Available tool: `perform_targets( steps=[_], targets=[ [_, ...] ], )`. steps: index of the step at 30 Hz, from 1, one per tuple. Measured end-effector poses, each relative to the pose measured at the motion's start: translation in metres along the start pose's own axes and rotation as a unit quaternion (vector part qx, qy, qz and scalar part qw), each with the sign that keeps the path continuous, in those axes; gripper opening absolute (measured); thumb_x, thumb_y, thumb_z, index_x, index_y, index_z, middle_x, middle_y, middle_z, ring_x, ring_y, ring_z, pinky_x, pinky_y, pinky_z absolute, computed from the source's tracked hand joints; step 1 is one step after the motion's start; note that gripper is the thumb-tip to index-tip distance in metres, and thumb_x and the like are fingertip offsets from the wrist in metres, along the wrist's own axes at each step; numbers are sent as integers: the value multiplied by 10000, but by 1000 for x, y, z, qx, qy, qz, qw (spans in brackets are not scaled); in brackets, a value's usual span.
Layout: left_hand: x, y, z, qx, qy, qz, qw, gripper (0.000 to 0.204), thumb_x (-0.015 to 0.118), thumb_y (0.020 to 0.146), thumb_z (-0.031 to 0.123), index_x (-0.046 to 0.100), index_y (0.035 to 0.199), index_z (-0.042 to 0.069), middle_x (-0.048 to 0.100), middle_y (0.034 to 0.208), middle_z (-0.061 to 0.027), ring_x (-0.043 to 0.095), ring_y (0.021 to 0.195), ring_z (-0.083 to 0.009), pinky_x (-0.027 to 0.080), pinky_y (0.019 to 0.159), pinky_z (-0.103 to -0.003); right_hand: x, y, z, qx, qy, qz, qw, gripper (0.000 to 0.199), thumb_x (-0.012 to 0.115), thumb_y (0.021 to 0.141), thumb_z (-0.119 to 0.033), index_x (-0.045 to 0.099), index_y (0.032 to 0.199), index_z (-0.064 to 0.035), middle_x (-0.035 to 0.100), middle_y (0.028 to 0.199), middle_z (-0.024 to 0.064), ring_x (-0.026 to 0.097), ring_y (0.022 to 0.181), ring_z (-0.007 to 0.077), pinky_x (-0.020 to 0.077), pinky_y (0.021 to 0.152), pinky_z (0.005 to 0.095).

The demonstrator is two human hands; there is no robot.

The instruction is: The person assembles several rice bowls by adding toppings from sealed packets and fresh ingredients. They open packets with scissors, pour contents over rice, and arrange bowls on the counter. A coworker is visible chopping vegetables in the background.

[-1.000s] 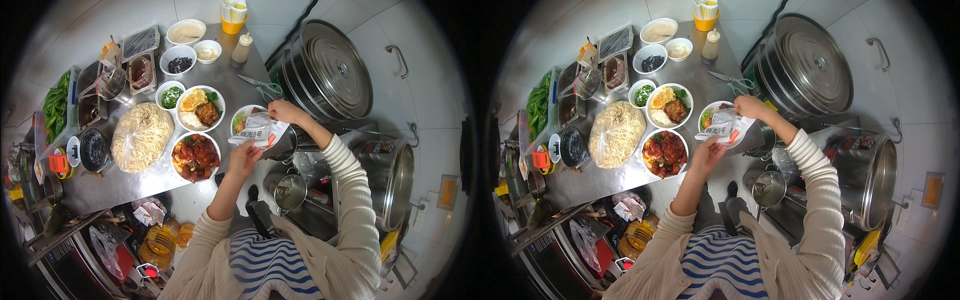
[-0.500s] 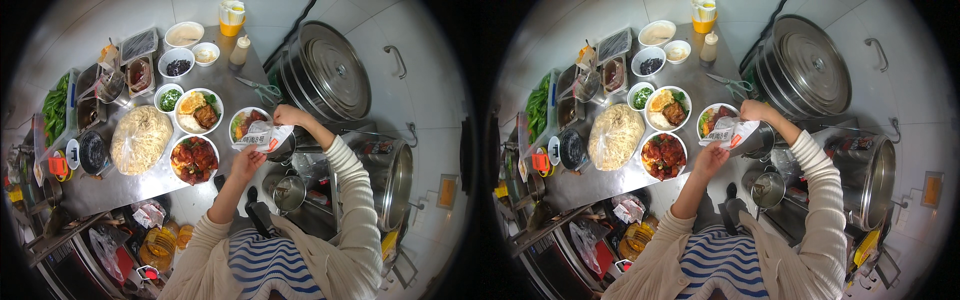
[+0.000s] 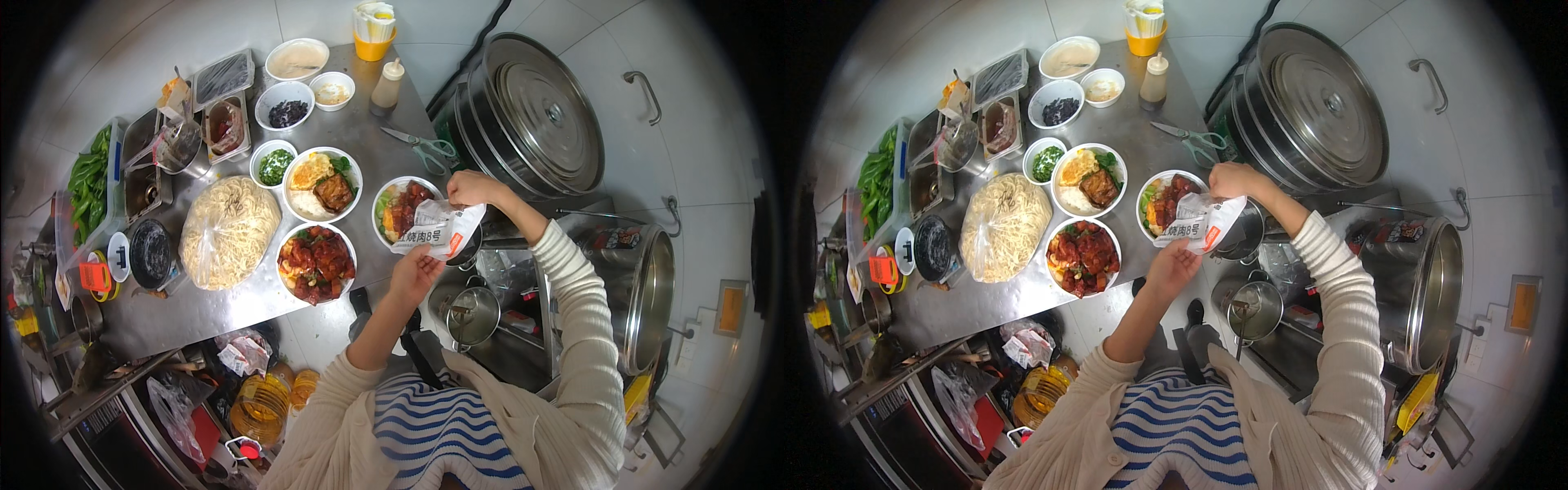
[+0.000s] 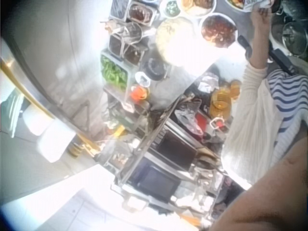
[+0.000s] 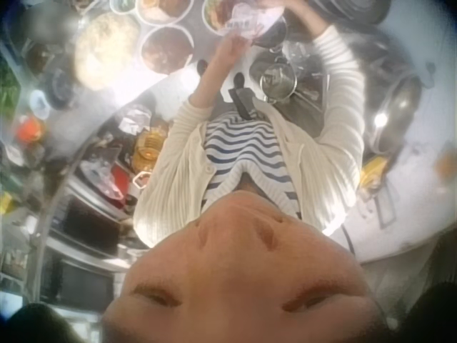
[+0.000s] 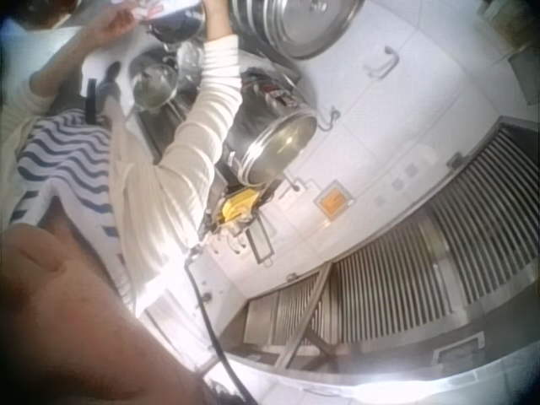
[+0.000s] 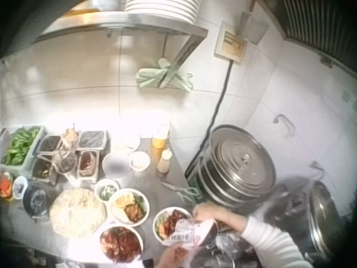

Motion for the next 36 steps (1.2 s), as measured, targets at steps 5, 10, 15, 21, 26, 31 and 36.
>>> perform_targets(
  steps=[5,10,15,21,26,31,36],
  targets=[
    [4,-1,18,27,-37,0,999,140,651,833,129,549,889,51,542,831,-31,569,784,-154,551,770,-324,-10,11,-9,9,-66,8,998,239,642,636,-272,724,770,-91,689,836,132,660,837,299,430,652,498],
    [6,1,41,41,-40,1,998,121,655,827,126,550,838,65,550,771,-9,581,751,-134,550,779,-326,-9,28,-20,12,-95,19,995,250,621,652,-269,726,800,-97,690,881,139,642,905,323,366,677,568],
    [7,-2,47,50,-42,8,998,108,648,831,124,560,837,61,563,765,-6,591,746,-124,549,763,-314,-9,33,-26,32,-90,45,994,230,647,623,-263,703,719,-61,661,757,155,631,790,309,334,650,466],
    [10,-6,49,24,-40,-3,999,95,625,846,114,570,859,37,579,759,-20,592,712,-120,549,731,-275,-16,22,-35,34,-110,36,993,253,624,645,-260,699,731,-35,664,802,181,638,815,328,339,662,486],
    [14,-15,48,25,-38,-20,999,112,615,853,112,565,893,20,597,799,-38,589,708,-113,550,708,-249,-30,6,-48,53,-110,-21,992,370,594,673,-222,690,941,14,647,1071,210,600,1054,350,269,924,603],
    [20,-16,55,22,-59,-41,997,125,607,872,104,573,917,-7,594,841,-62,594,733,-139,553,692,-225,-40,5,-57,70,-111,-4,991,391,627,658,-246,693,949,8,654,1060,201,601,1049,343,276,911,593],
    [18,-15,65,39,-45,-45,997,126,601,873,97,567,932,-9,587,878,-81,596,761,-148,553,700,-231,-41,13,-58,81,-95,14,992,390,670,635,-274,708,924,-14,670,1048,164,613,1024,333,298,877,572]
  ],
)
Point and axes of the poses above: each hand's wrist, its own y-axis towards the middle knuckle, its own x-axis out of the palm, z = x × y, the point moved 2 cm from there along y, towards the middle knuckle
